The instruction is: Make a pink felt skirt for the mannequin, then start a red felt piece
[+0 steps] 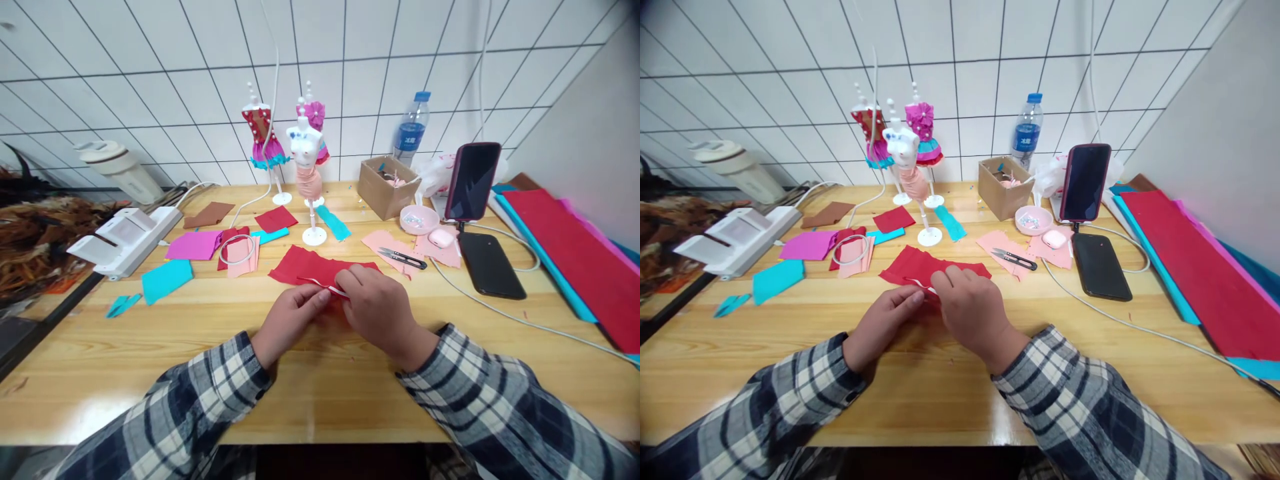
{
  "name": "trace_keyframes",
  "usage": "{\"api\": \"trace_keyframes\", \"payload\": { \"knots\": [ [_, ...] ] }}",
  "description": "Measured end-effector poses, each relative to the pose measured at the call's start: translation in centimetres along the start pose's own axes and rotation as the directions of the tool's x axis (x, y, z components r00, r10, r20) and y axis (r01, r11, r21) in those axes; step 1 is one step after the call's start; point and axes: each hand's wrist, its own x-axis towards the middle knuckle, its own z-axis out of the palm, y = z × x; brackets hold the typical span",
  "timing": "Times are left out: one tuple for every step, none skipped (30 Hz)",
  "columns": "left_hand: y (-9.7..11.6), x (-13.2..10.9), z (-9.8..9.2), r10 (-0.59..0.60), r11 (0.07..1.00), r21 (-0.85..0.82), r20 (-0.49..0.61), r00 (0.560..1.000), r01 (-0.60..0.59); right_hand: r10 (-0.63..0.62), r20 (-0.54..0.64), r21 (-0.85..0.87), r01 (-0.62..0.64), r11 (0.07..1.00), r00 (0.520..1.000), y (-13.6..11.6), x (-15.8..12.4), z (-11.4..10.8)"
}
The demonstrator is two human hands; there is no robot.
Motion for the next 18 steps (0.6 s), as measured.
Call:
{"api": "trace_keyframes", "payload": {
  "knots": [
    [0.0,0.1,-0.2,0.016,1.000,0.020,-0.020,1.000,-0.016,-0.026,-0.003,0.001,0.026,1.000,1.000,-0.1,0.0,0.0],
    [0.1,0.1,-0.3,0.029,0.999,0.028,-0.046,0.999,-0.028,-0.055,-0.001,0.005,0.055,0.998,0.998,-0.2,0.0,0.1],
    [0.1,0.1,-0.4,0.038,0.999,0.025,-0.075,0.996,-0.037,-0.086,0.001,0.013,0.086,0.996,0.996,-0.3,0.0,0.1],
    [0.1,0.1,-0.6,0.043,0.999,0.010,-0.101,0.994,-0.042,-0.117,0.007,0.028,0.117,0.993,0.993,-0.4,0.0,0.1],
    [0.0,0.1,-0.7,0.048,0.999,-0.009,-0.124,0.991,-0.049,-0.145,0.012,0.051,0.145,0.988,0.989,-0.4,-0.1,0.1],
    [0.0,0.1,-0.8,0.051,0.998,-0.024,-0.138,0.989,-0.055,-0.166,0.015,0.084,0.165,0.983,0.986,-0.4,-0.1,0.1],
    [-0.1,0.1,-1.0,0.053,0.998,-0.033,-0.140,0.989,-0.058,-0.175,0.009,0.127,0.173,0.977,0.985,-0.4,-0.2,0.1],
    [-0.1,0.1,-1.1,0.053,0.998,-0.038,-0.133,0.990,-0.058,-0.167,-0.005,0.176,0.166,0.970,0.986,-0.3,-0.2,0.0],
    [-0.1,0.1,-1.3,0.050,0.998,-0.037,-0.119,0.992,-0.055,-0.147,-0.027,0.226,0.149,0.963,0.989,-0.2,-0.3,0.0],
    [-0.1,0.0,-1.4,0.045,0.998,-0.029,-0.103,0.994,-0.048,-0.119,-0.052,0.271,0.128,0.954,0.992,-0.1,-0.3,0.0],
    [0.0,-0.1,-1.4,0.040,0.999,-0.014,-0.086,0.995,-0.041,-0.090,-0.078,0.309,0.110,0.945,0.993,0.0,-0.3,-0.1],
    [0.1,-0.2,-1.5,0.035,0.999,0.008,-0.072,0.997,-0.034,-0.067,-0.103,0.339,0.098,0.935,0.992,0.2,-0.4,-0.1],
    [0.1,-0.3,-1.4,0.031,0.999,0.033,-0.061,0.998,-0.029,-0.056,-0.122,0.362,0.097,0.927,0.991,0.3,-0.4,-0.1],
    [0.2,-0.4,-1.4,0.029,0.998,0.059,-0.051,0.998,-0.026,-0.056,-0.135,0.376,0.104,0.921,0.989,0.5,-0.4,0.0],
    [0.3,-0.5,-1.3,0.030,0.996,0.084,-0.040,0.999,-0.026,-0.065,-0.141,0.385,0.115,0.916,0.988,0.6,-0.4,0.0],
    [0.3,-0.6,-1.2,0.033,0.994,0.106,-0.029,0.999,-0.030,-0.075,-0.141,0.390,0.125,0.913,0.987,0.6,-0.4,0.1],
    [0.3,-0.7,-1.1,0.040,0.991,0.126,-0.018,0.999,-0.037,-0.086,-0.139,0.391,0.134,0.910,0.987,0.7,-0.4,0.2],
    [0.3,-0.7,-1.1,0.048,0.989,0.142,-0.009,0.999,-0.047,-0.098,-0.134,0.393,0.144,0.908,0.986,0.7,-0.4,0.2]
  ]
}}
